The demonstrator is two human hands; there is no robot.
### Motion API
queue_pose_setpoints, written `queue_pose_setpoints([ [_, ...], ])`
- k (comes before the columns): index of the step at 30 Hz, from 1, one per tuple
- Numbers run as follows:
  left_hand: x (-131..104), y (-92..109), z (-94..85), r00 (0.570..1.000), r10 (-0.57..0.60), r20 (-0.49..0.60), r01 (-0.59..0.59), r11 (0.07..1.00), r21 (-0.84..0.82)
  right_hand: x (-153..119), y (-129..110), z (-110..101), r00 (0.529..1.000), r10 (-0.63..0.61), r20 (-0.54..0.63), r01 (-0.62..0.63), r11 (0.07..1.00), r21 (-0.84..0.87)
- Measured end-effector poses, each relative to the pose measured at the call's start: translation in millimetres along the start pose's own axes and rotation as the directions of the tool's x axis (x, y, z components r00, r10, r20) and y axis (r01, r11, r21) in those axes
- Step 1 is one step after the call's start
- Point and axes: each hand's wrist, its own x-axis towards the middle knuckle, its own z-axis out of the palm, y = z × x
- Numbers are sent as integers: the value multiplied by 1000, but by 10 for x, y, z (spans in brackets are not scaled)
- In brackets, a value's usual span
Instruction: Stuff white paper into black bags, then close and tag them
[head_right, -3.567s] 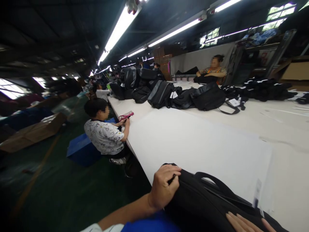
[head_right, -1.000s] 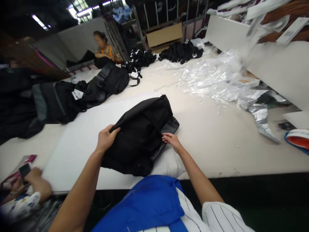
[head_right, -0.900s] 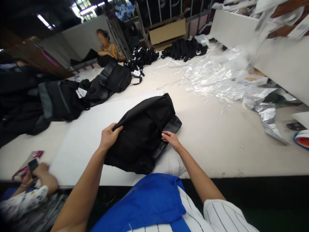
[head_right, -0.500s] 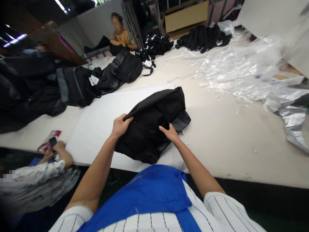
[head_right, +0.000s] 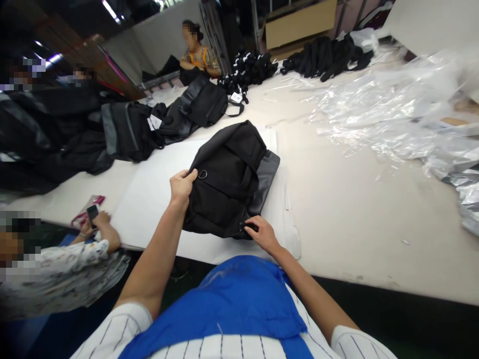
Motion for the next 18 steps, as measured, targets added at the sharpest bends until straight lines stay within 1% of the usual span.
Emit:
queue_pose_setpoints([
  [2, 5, 42, 4, 999, -29, -15, 28, 998, -61, -12, -52, -2, 995, -89, 32, 89, 996, -1],
  [3, 6, 61, -4, 999, -32, -23, 30, 997, -77, -3, -76, -20, 992, -115, 44, 115, 993, 2],
  [4, 6, 79, -16, 999, -32, -31, 29, 996, -88, 8, -99, -44, 989, -134, 69, 134, 991, 5],
  [7, -4, 126, -69, 998, -34, -60, 27, 994, -110, 12, -158, -107, 965, -181, 192, 187, 982, -10],
  [9, -22, 156, -110, 996, -48, -73, 39, 992, -119, -13, -176, -96, 951, -179, 254, 190, 982, -20],
  [12, -67, 206, -179, 993, -77, -93, 68, 993, -101, -38, -162, 13, 950, -144, 277, 157, 987, -26],
  [14, -104, 243, -236, 989, -97, -109, 86, 992, -97, -18, -152, 112, 947, -144, 286, 160, 987, -33],
  [18, -179, 318, -426, 975, -129, -180, 107, 986, -128, 92, -234, 250, 924, -207, 322, 219, 976, -1],
])
